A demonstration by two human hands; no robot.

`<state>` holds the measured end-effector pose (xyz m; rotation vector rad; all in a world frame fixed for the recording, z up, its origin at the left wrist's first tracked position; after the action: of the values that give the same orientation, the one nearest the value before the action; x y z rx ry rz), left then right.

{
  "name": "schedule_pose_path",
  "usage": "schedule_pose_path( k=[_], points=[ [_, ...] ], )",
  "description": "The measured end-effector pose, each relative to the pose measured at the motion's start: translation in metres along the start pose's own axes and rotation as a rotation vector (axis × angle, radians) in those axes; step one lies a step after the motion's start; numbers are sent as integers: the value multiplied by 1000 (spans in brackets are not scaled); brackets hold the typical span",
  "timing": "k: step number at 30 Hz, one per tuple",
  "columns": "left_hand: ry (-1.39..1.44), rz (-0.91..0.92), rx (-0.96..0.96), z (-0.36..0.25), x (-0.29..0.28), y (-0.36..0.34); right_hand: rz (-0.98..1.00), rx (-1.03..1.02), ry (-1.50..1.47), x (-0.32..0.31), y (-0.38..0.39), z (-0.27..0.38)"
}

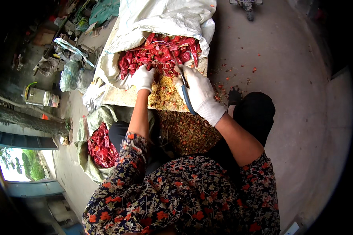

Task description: The person sits on the floor and uses scissors to cut the stems off red chili peppers, dropping the pieces onto a board. A second person is visible nearby handling a plastic bag.

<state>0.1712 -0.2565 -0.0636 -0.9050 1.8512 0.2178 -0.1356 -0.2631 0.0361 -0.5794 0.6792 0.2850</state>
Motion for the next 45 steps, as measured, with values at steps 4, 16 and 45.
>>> schedule_pose_path(
  k=[4, 16, 45],
  points=[
    [783, -110, -49, 57, -16, 32, 281, -63, 433, 24, 5, 13],
    [1007, 184, 22, -33, -59, 140, 352, -251, 654, 51, 25, 23],
    [1264, 308, -347, 12, -20, 140, 572, 541, -838, 64, 26, -23]
  ],
)
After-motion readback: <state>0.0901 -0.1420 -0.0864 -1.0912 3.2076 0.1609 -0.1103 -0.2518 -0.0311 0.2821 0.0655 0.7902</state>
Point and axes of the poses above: each hand's wrist, its own y-axis away from the middle knuckle, its own x-axis out of the palm, z = x × y, the point moved 10 cm from there along -y, towards the middle knuckle, and after that the axes turned 15 degrees about y, right-handed, at the moved point
